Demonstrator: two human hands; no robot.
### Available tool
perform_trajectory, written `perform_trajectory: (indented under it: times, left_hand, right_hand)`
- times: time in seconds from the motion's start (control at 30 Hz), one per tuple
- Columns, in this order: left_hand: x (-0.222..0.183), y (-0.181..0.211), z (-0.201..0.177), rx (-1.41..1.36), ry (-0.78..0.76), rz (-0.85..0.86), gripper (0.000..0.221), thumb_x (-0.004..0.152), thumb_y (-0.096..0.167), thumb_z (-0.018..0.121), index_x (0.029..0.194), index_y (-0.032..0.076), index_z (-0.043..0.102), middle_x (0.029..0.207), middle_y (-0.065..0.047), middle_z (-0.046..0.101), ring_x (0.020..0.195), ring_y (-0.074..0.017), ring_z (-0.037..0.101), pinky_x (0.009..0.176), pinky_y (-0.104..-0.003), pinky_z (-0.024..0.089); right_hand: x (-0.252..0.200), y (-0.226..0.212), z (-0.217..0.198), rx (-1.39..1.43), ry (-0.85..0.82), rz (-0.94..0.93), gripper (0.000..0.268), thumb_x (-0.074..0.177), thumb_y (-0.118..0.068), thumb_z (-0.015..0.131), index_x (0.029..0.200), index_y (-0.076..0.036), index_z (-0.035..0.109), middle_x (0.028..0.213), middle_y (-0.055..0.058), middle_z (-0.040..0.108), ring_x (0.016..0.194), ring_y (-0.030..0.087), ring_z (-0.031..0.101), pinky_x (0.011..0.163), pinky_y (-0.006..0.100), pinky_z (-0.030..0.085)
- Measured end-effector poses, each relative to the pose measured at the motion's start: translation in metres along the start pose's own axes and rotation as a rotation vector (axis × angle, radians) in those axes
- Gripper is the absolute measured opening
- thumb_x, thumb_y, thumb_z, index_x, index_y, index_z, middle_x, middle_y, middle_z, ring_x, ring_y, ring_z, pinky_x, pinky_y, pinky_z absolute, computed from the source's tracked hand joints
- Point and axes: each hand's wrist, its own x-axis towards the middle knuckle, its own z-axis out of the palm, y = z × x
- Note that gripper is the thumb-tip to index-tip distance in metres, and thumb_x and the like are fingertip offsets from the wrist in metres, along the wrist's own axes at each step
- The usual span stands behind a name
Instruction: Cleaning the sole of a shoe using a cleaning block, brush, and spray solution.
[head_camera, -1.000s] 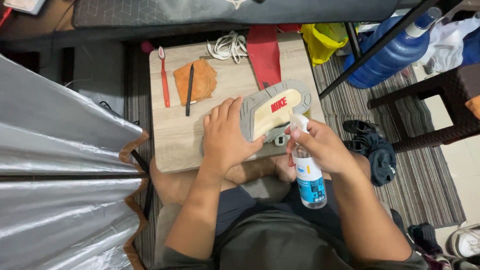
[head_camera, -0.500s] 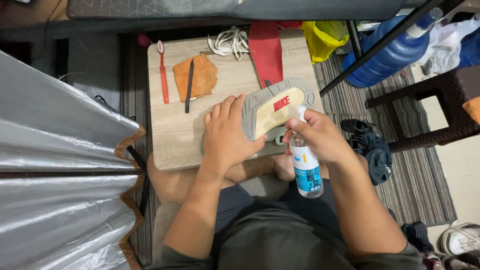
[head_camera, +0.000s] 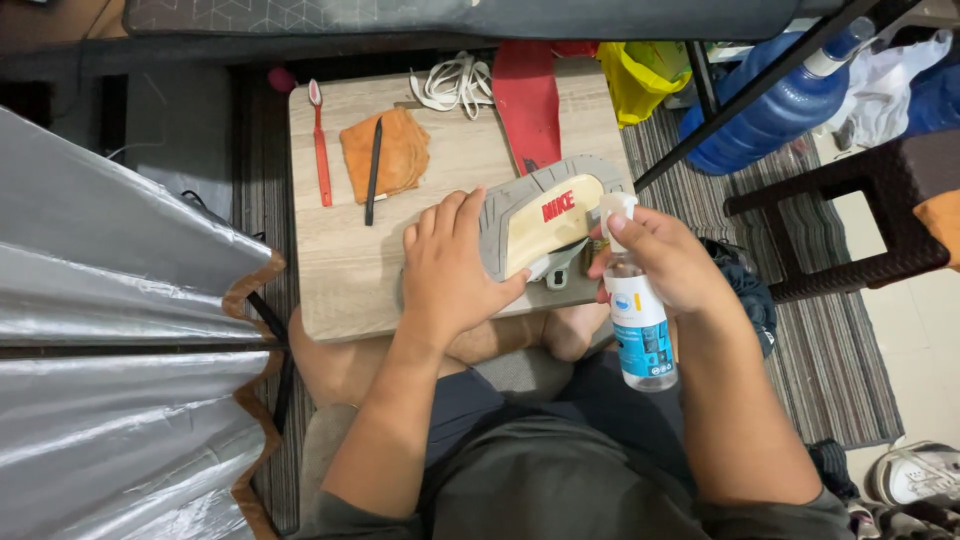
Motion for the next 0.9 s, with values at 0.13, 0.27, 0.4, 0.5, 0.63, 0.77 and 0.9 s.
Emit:
perform_trajectory:
  times: [0.13, 0.27, 0.4, 0.5, 0.63, 0.77, 0.9]
  left_hand:
    - [0.001, 0.001, -0.001, 0.014, -0.032, -0.022, 0.102, 0.065, 0.054, 0.081, 0.147, 0.003, 0.049, 0.137, -0.015, 0.052, 0.128, -0.0316, 0.048, 0.102, -0.047, 0.035]
    - [0.001, 0.001, -0.002, 0.02, -0.033, -0.019, 0.103, 0.065, 0.054, 0.081, 0.147, 0.003, 0.048, 0.137, -0.015, 0.052, 0.128, -0.0319, 0.048, 0.103, -0.048, 0.035]
    - [0.001, 0.002, -0.002, 0.018, -0.031, -0.017, 0.103, 0.065, 0.053, 0.081, 0.147, 0.003, 0.048, 0.137, -0.015, 0.051, 0.129, -0.0321, 0.047, 0.103, -0.048, 0.035]
    - [0.001, 0.001, 0.0, 0.025, -0.024, -0.017, 0.102, 0.064, 0.053, 0.081, 0.147, 0.004, 0.048, 0.138, -0.015, 0.051, 0.129, -0.0317, 0.047, 0.103, -0.048, 0.034]
    - [-0.002, -0.002, 0.009, 0.067, 0.141, 0.077, 0.103, 0.062, 0.05, 0.086, 0.144, 0.001, 0.048, 0.138, -0.017, 0.052, 0.12, -0.0323, 0.049, 0.104, -0.044, 0.033]
    - [-0.002, -0.002, 0.008, 0.048, 0.121, 0.069, 0.103, 0.062, 0.049, 0.086, 0.144, 0.0, 0.048, 0.141, -0.019, 0.052, 0.123, -0.0331, 0.049, 0.106, -0.045, 0.032]
    - [-0.001, -0.002, 0.009, 0.05, 0.104, 0.06, 0.105, 0.062, 0.049, 0.085, 0.145, -0.001, 0.046, 0.143, -0.02, 0.051, 0.124, -0.0332, 0.048, 0.106, -0.045, 0.031]
  right_hand:
    - [0.001, 0.002, -0.001, 0.052, 0.025, -0.004, 0.039, 0.103, -0.03, 0.061, 0.109, 0.009, 0.062, 0.069, 0.031, 0.068, 0.052, 0.039, 0.073, 0.047, 0.045, 0.062]
    - [0.004, 0.008, -0.007, 0.074, 0.012, -0.015, 0.039, 0.104, -0.032, 0.061, 0.104, 0.008, 0.063, 0.069, 0.029, 0.069, 0.054, 0.037, 0.074, 0.048, 0.044, 0.063]
    - [-0.004, -0.011, 0.001, 0.05, -0.005, -0.054, 0.048, 0.104, -0.036, 0.058, 0.118, 0.009, 0.06, 0.071, 0.031, 0.069, 0.053, 0.038, 0.073, 0.046, 0.045, 0.064]
    - [-0.007, -0.024, -0.005, 0.013, 0.037, -0.125, 0.044, 0.102, -0.034, 0.059, 0.122, 0.005, 0.058, 0.073, 0.03, 0.068, 0.056, 0.036, 0.074, 0.05, 0.046, 0.064]
    - [0.002, -0.063, -0.023, -0.084, -0.014, -0.299, 0.041, 0.105, -0.036, 0.054, 0.13, -0.003, 0.056, 0.083, 0.013, 0.069, 0.06, 0.025, 0.069, 0.055, 0.032, 0.058]
    - [0.039, -0.082, -0.037, -0.208, 0.306, -0.486, 0.042, 0.111, -0.031, 0.051, 0.141, -0.003, 0.047, 0.096, 0.01, 0.065, 0.075, 0.024, 0.07, 0.067, 0.034, 0.062]
    - [0.112, -0.069, -0.055, -0.394, 0.463, -0.688, 0.026, 0.115, -0.012, 0.052, 0.138, -0.001, 0.046, 0.108, 0.012, 0.065, 0.092, 0.021, 0.071, 0.079, 0.035, 0.071]
